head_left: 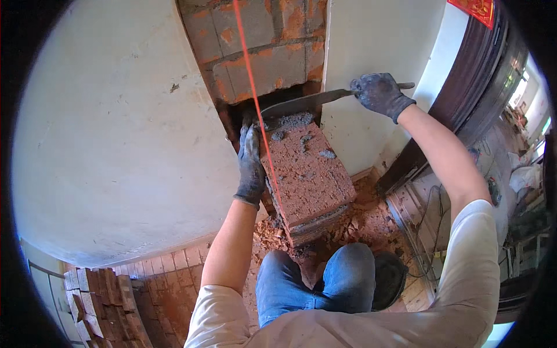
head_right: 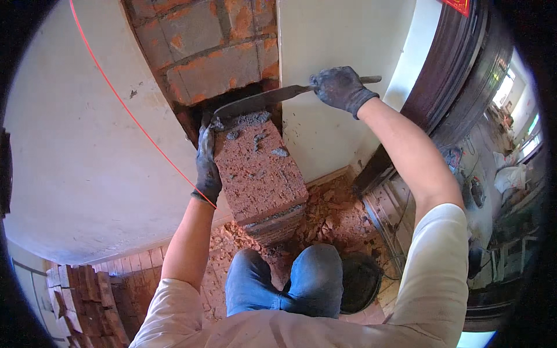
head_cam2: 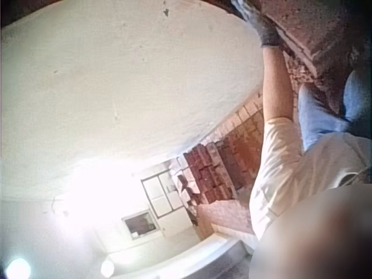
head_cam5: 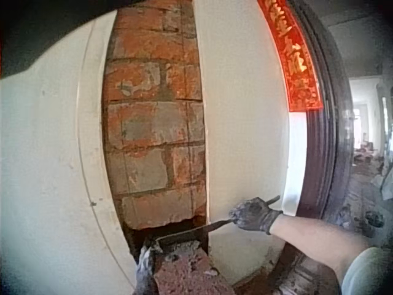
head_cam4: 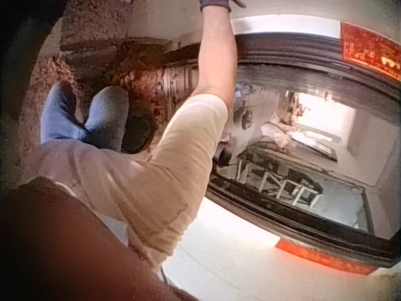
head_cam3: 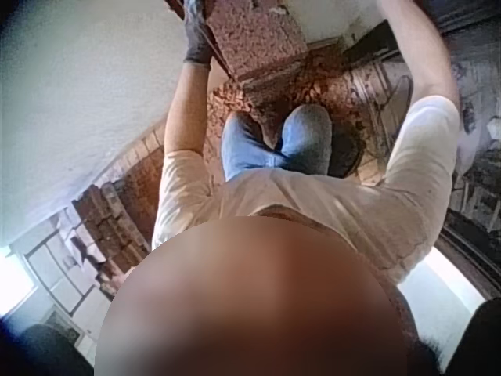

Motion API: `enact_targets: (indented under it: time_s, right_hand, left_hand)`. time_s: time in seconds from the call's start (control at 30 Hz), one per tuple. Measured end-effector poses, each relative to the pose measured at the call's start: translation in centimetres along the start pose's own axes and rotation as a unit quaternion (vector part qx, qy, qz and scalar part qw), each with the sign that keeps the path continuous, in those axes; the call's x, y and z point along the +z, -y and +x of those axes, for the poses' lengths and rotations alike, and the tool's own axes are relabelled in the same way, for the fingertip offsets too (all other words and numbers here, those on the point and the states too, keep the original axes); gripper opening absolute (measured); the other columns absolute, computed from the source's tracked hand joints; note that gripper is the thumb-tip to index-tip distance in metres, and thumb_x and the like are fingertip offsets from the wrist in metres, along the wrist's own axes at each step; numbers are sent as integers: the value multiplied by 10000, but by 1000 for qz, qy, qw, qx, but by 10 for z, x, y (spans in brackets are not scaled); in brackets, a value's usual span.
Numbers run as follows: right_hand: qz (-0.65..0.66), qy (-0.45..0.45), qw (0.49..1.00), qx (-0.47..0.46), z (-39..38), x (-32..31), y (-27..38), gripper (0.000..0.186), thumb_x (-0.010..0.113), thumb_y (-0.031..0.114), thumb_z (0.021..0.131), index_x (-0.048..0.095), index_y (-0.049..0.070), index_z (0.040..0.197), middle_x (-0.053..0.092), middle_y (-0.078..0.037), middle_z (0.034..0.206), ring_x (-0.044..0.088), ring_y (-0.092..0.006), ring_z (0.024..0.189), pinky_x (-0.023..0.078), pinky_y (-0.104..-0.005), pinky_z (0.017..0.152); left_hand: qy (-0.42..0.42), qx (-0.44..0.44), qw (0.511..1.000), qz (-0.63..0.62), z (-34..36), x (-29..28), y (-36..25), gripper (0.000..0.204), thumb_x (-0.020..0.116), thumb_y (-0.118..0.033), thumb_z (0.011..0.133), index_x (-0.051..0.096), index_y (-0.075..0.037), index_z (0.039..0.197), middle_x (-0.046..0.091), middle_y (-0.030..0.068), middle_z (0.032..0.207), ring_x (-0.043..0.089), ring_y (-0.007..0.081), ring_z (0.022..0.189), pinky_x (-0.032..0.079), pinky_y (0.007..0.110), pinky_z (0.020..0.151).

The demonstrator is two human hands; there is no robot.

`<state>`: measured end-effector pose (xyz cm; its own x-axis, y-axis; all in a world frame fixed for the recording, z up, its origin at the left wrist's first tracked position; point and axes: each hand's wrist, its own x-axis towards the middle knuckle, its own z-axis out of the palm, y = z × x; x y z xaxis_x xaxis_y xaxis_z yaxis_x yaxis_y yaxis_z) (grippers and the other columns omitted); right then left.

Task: Laying bricks with mortar to build a small wall section.

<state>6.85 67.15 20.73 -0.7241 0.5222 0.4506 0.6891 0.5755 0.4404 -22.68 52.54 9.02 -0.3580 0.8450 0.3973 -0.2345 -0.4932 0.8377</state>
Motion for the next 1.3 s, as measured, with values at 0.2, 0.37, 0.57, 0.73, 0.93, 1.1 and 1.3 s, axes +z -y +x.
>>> enact_targets:
  time_s: [0.2,0.37,0.57,0.73,0.93,1.1,1.3]
  right_hand:
    - [-7,36,999,-12,3,-2,-6,160,482,204,819,629,144,841,644,-94,804,641,-293,747,502,-450,651]
    - [-7,46,999,-22,7,2,-12,176,469,201,818,633,144,848,650,-93,821,642,-291,772,500,-444,681]
    - [-31,70,997,-28,14,-23,-22,183,494,222,802,650,159,874,660,-81,833,643,-294,821,490,-455,742]
    - [-91,122,987,-46,37,-55,-14,182,505,207,792,653,161,888,652,-83,836,638,-283,843,482,-439,764]
    - [-130,122,978,-108,70,-85,-1,189,532,191,763,662,167,897,653,-73,878,629,-263,887,474,-414,798]
    - [-177,106,971,-117,76,-107,-8,171,562,174,735,689,162,850,665,-77,841,633,-274,861,486,-415,787]
    - [-232,97,959,-133,90,-139,6,165,605,123,726,693,112,865,679,-121,886,658,-297,865,520,-424,766]
  left_hand:
    - [32,2,999,-40,-2,12,-8,493,382,-280,1006,320,-24,1423,405,58,1407,409,163,1251,280,296,1081]
    - [20,-2,999,-41,4,-11,11,528,411,-308,998,319,1,1416,380,83,1423,376,173,1280,263,296,1087]
    - [50,11,996,-74,2,6,6,522,405,-306,995,313,-18,1420,455,65,1350,457,167,1206,329,305,1054]
    - [50,2,998,-38,9,-16,19,530,400,-311,996,302,-11,1421,449,80,1354,447,170,1215,323,313,1057]
    - [66,-10,998,-20,17,-33,38,517,405,-304,996,327,-1,1407,438,88,1366,432,177,1227,316,311,1061]
    - [25,-94,993,-71,12,-4,-1,484,412,-300,996,377,1,1374,464,84,1335,453,175,1200,331,304,1047]
    - [-32,-250,894,-370,6,-5,-1,401,420,-277,998,454,-23,1307,504,70,1271,499,156,1134,377,291,1002]
